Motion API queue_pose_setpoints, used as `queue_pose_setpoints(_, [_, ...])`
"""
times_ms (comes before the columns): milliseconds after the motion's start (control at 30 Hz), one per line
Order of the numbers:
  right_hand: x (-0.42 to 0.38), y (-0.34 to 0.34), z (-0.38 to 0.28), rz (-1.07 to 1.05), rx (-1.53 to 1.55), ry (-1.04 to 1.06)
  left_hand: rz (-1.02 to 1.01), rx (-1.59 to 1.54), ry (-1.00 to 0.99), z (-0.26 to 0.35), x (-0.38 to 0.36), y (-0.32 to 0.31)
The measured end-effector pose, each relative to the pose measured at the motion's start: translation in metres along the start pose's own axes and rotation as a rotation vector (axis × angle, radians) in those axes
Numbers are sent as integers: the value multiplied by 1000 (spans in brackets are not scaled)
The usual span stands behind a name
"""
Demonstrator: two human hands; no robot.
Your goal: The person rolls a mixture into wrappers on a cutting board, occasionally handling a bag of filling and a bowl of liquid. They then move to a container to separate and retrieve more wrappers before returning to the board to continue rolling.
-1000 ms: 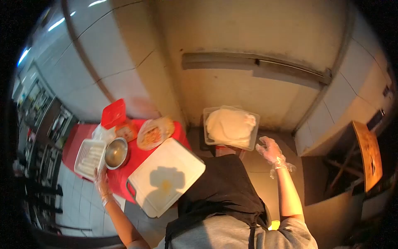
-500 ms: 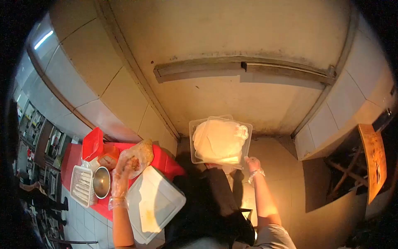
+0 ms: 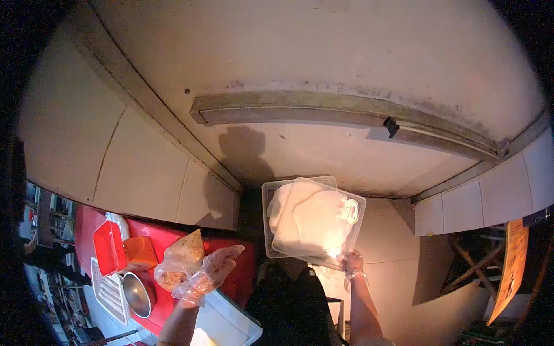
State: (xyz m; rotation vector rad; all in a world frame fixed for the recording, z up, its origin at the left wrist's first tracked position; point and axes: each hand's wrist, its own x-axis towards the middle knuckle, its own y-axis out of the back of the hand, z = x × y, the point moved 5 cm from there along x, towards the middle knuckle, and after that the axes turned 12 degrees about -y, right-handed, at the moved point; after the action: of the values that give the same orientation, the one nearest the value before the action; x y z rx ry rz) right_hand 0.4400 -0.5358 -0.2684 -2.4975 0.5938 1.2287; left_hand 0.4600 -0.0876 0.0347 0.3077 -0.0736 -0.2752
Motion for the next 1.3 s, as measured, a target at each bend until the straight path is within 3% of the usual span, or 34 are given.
queue_pose_setpoints(33, [-5, -1, -6, 16, -58, -49, -21, -35, 57, 2, 6, -2])
queue_pose_setpoints(133, [-2, 5, -5, 23, -112, 31, -37, -41, -67, -8, 7, -13])
queue_pose_setpoints(233, [6, 23, 6, -103, -42, 117, -93, 20, -112, -4, 6, -20])
queue_pose_setpoints(400, [-36, 28, -14, -68, 95, 279, -145, 234, -265, 30, -22, -26])
queue_pose_setpoints(567, [-84, 126, -20, 20, 132, 361, -165, 280, -287, 80, -94, -58])
queue_pose_setpoints(633, [-99, 163, -16, -63, 261, 415, -206, 78, -301, 84, -124, -71])
queue_pose_setpoints(700, [-108, 205, -15, -48, 332, 488, -352, 393, -272, 111, -148, -73])
queue_pose_setpoints(833, [-165, 242, -17, -152, 363, 596, -234, 184, -334, 104, -169, -70])
queue_pose_setpoints(967, [-173, 250, -7, -33, 483, 664, -198, 221, -336, 80, -141, -79])
queue_pose_setpoints(1100, [-139, 260, 15, 123, 422, 547, -241, 345, -202, 54, -74, -112])
queue_pose_setpoints(1167, [-141, 246, 16, 143, 465, 481, -293, 337, -150, 12, -27, -135])
queue_pose_setpoints(1267, [-128, 239, 19, 109, 439, 417, -259, 378, -413, -43, 35, -176])
queue_pose_setpoints(1300, [-122, 236, 21, 116, 454, 410, -300, 602, -432, -63, 52, -191])
